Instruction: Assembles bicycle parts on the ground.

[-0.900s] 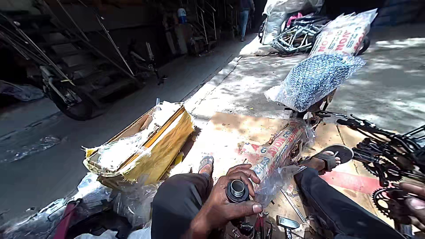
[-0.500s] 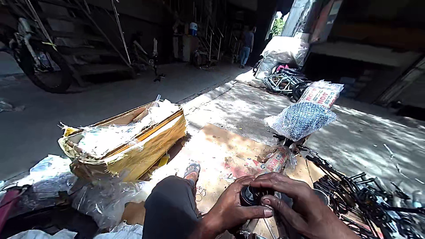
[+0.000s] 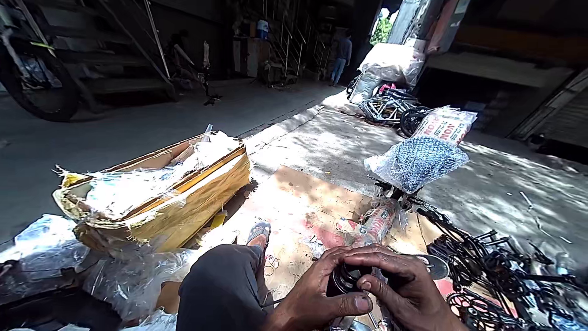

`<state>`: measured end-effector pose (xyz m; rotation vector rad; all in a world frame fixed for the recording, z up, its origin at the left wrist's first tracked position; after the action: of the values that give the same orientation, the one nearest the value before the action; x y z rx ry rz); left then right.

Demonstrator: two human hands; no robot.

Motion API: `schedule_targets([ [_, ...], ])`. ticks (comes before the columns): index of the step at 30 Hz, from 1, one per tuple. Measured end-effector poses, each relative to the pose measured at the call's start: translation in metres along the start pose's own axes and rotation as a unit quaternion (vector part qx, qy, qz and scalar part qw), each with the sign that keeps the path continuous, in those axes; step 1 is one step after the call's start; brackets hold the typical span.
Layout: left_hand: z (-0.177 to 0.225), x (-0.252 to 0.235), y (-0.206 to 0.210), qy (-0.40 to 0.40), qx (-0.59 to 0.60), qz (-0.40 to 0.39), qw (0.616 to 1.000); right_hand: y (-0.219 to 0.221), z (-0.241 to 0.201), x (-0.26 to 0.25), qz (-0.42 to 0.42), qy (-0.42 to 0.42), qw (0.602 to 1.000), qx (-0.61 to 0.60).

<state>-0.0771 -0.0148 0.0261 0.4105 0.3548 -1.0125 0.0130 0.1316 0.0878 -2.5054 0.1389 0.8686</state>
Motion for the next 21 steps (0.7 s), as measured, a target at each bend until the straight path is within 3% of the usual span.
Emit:
schedule_targets([
  [6,0.006,0.002,0.006,-0.068,-0.001,0.020,0.997,0.002,0.005,0.012,0.060,0.005,0.997,-0.040],
  [15,0.003,0.000,0.013,-0.044,-0.030,0.044,0.998,0.008,0.006,0.020,0.130,0.007,0.990,-0.055],
  [21,0.001,0.000,0.009,-0.026,-0.031,0.027,0.999,0.002,0.007,0.020,0.070,0.009,0.995,-0.065],
])
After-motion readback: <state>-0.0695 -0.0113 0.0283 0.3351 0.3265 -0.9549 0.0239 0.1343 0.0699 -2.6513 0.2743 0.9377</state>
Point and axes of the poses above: each hand's wrist, its own x-axis away from the middle knuckle, its own y-axis out of the palm, z = x × y, the point moved 3 cm from there along -x, towards the middle knuckle, and after that the axes turned 5 degrees about z, right-handed, at the moved point
